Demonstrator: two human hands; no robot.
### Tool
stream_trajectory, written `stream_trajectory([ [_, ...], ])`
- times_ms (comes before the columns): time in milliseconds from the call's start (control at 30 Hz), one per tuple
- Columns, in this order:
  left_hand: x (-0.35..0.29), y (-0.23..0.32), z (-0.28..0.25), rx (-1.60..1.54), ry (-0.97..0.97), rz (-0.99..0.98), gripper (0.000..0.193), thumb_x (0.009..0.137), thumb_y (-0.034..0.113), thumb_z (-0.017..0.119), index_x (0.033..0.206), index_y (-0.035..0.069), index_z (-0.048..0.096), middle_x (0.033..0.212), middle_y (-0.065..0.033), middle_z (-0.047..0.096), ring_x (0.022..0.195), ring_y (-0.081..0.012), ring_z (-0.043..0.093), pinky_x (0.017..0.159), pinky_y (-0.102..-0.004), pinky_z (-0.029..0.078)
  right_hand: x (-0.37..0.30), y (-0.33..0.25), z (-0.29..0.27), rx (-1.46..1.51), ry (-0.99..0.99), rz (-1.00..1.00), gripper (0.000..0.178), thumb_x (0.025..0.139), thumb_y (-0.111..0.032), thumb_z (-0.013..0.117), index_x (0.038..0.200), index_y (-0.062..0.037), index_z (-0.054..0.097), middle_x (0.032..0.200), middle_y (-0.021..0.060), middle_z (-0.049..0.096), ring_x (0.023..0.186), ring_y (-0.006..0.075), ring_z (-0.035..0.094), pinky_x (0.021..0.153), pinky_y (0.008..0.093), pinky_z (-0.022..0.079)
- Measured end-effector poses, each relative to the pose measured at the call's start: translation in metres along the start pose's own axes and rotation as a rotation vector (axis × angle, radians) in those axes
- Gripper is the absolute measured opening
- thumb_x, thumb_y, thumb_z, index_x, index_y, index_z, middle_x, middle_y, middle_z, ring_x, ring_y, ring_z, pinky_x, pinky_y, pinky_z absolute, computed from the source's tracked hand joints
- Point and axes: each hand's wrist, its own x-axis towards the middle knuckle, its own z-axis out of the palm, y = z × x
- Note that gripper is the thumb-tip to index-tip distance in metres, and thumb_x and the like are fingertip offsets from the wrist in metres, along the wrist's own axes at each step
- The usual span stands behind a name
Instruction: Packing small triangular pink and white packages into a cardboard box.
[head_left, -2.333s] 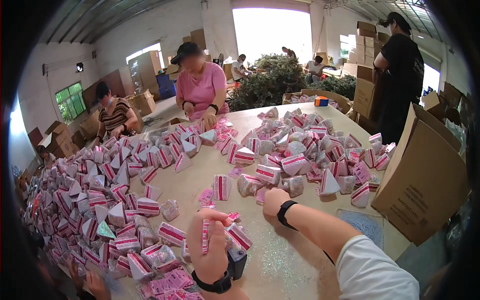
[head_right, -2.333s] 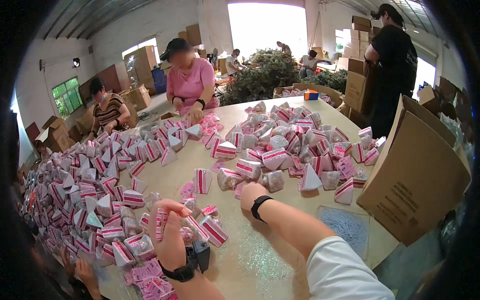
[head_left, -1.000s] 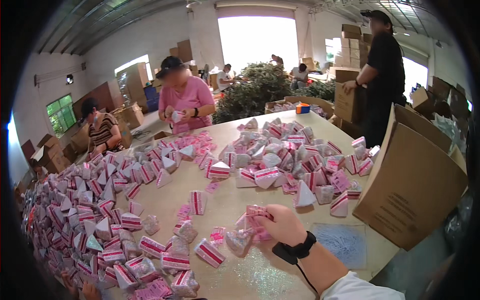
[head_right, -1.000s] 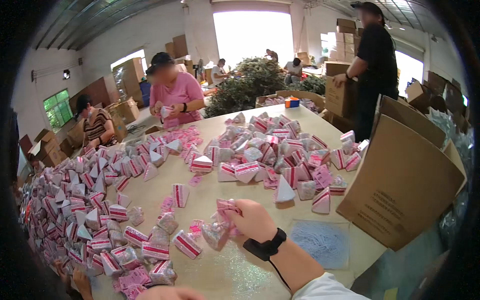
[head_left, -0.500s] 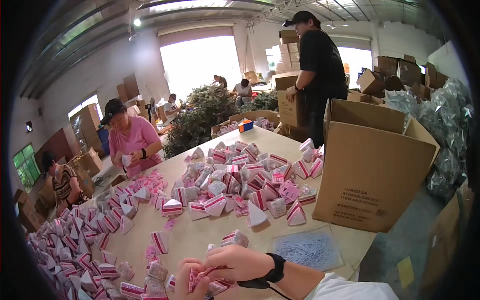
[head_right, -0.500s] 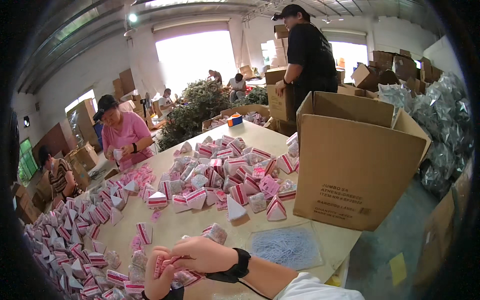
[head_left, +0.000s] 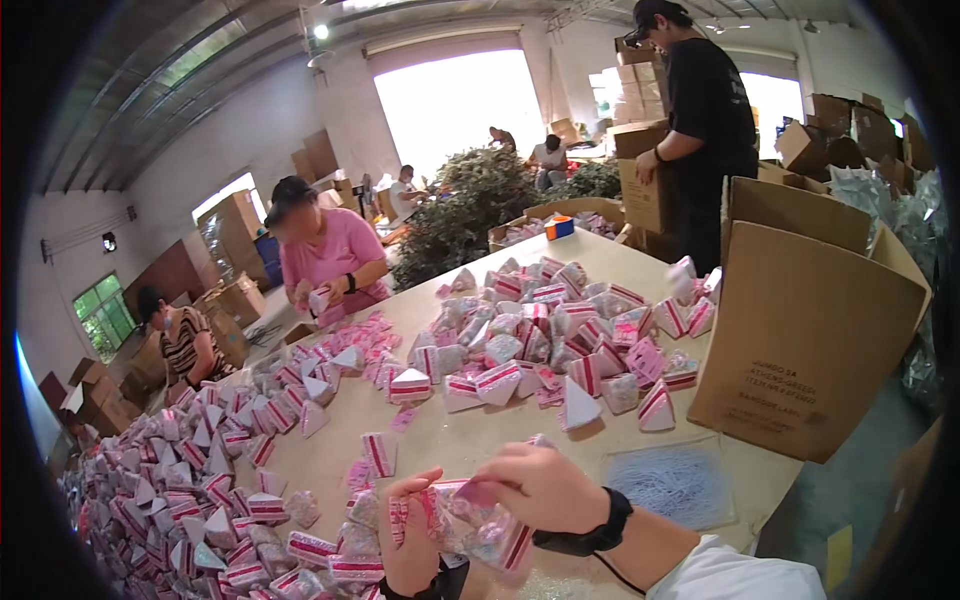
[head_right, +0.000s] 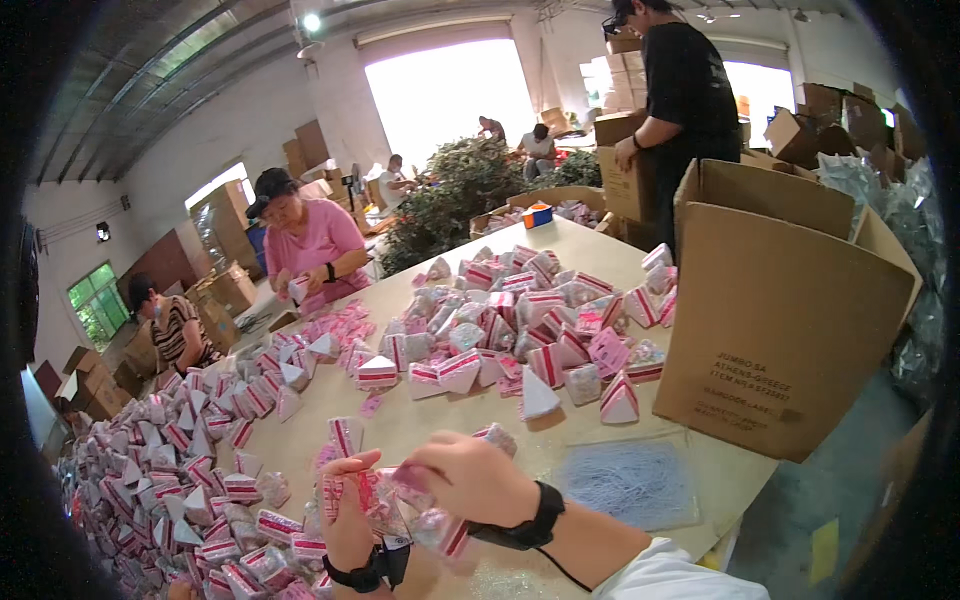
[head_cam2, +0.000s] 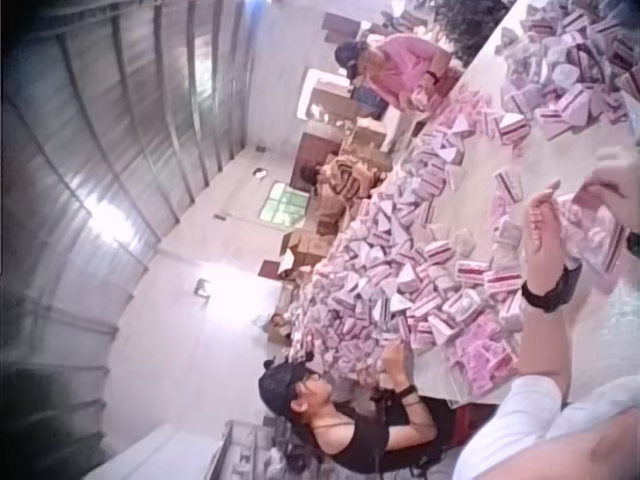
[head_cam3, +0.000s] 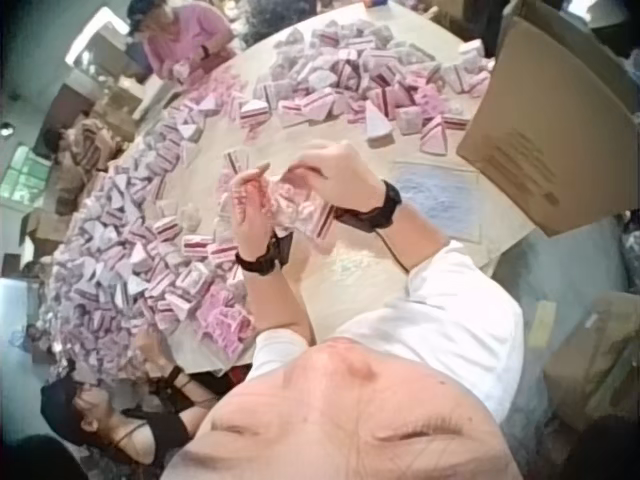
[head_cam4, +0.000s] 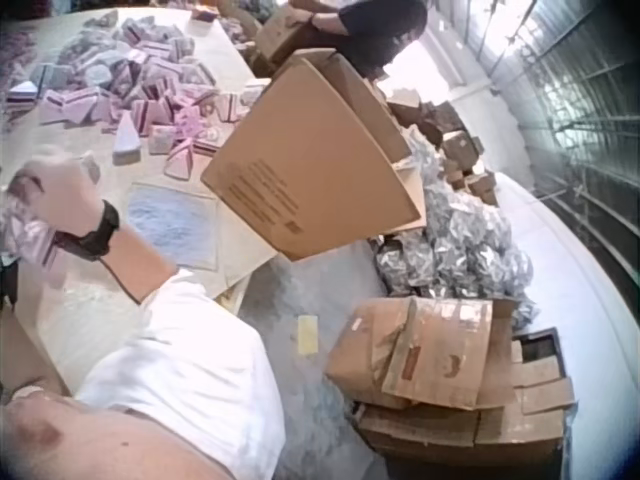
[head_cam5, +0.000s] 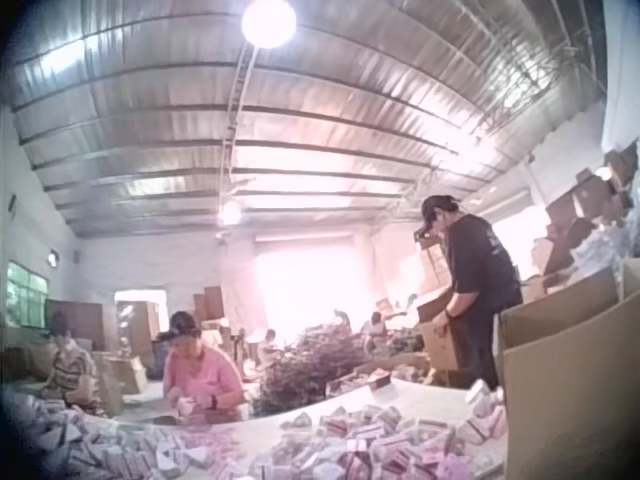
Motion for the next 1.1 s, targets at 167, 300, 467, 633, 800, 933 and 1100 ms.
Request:
stream_trajectory([
  [167, 0.0, -0.009, -0.014, -0.313, -0.04, -0.208, 0.035, 0.094, 0.036, 0.046, 0.11, 0.004, 0.044, 0.086, -0.0056, 0.05, 0.079, -0.0141, 0.053, 0.07, -0.022, 0.045, -0.005, -0.008, -0.009, -0.096, -0.091, 0.342, 0.026, 0.082, -0.016, 0.057, 0.102, -0.0009, 0.056, 0.07, 0.0163, 0.058, 0.065, 0.0298, 0.059, 0.061, 0.0369, 0.048],
  [300, -0.002, -0.008, -0.009, -0.259, -0.174, -0.276, 0.057, 0.087, 0.051, 0.052, 0.115, 0.001, 0.045, 0.089, -0.0027, 0.049, 0.074, -0.009, 0.048, 0.064, -0.0205, 0.041, 0.004, -0.016, -0.008, 0.405, -0.345, 0.505, 0.019, 0.087, -0.013, 0.056, 0.1, -0.0005, 0.057, 0.072, 0.0077, 0.062, 0.065, 0.0136, 0.061, 0.058, 0.0267, 0.048],
  [467, -0.005, -0.02, 0.002, -0.346, -0.306, -0.394, 0.086, 0.077, 0.068, 0.049, 0.119, -0.008, 0.045, 0.093, -0.0061, 0.054, 0.078, -0.0103, 0.052, 0.067, -0.0217, 0.043, -0.002, -0.004, 0.004, 0.953, -0.477, 0.553, 0.017, 0.087, -0.003, 0.053, 0.102, 0.0033, 0.057, 0.09, 0.0066, 0.063, 0.08, 0.0105, 0.06, 0.069, 0.0237, 0.049],
  [633, -0.006, -0.012, 0.007, -0.235, -0.387, -0.428, 0.093, 0.073, 0.076, 0.042, 0.112, -0.008, 0.05, 0.094, -0.0082, 0.06, 0.084, -0.012, 0.057, 0.07, -0.023, 0.046, 0.0, -0.019, 0.002, 0.062, -0.404, 0.208, 0.017, 0.079, -0.007, 0.057, 0.095, -0.0035, 0.062, 0.074, 0.0117, 0.063, 0.064, 0.024, 0.062, 0.058, 0.0296, 0.048],
  [800, -0.01, -0.008, 0.001, -0.29, -0.379, -0.555, 0.09, 0.074, 0.078, 0.037, 0.101, -0.007, 0.055, 0.089, -0.0062, 0.06, 0.079, -0.0104, 0.057, 0.068, -0.0234, 0.046, -0.007, -0.019, 0.012, -0.108, -0.156, -0.08, 0.015, 0.072, -0.012, 0.063, 0.085, -0.0061, 0.06, 0.065, 0.0094, 0.056, 0.059, 0.0277, 0.058, 0.054, 0.035, 0.047],
  [933, -0.013, -0.018, -0.002, -0.27, -0.418, -0.57, 0.09, 0.075, 0.078, 0.033, 0.098, -0.006, 0.056, 0.087, -0.0057, 0.061, 0.078, -0.0098, 0.057, 0.066, -0.0229, 0.046, -0.004, -0.019, 0.006, -0.237, -0.141, -0.109, 0.015, 0.071, -0.013, 0.062, 0.08, -0.0053, 0.053, 0.069, 0.0084, 0.052, 0.062, 0.0264, 0.056, 0.053, 0.0354, 0.045],
  [1100, -0.014, -0.007, 0.002, -0.285, -0.389, -0.576, 0.09, 0.076, 0.078, 0.031, 0.099, -0.005, 0.055, 0.085, -0.0052, 0.061, 0.075, -0.0092, 0.056, 0.064, -0.0213, 0.044, -0.002, -0.014, 0.012, -0.284, -0.049, -0.313, 0.021, 0.065, -0.015, 0.068, 0.082, -0.0078, 0.057, 0.073, 0.0047, 0.05, 0.063, 0.0224, 0.056, 0.054, 0.0322, 0.046],
])
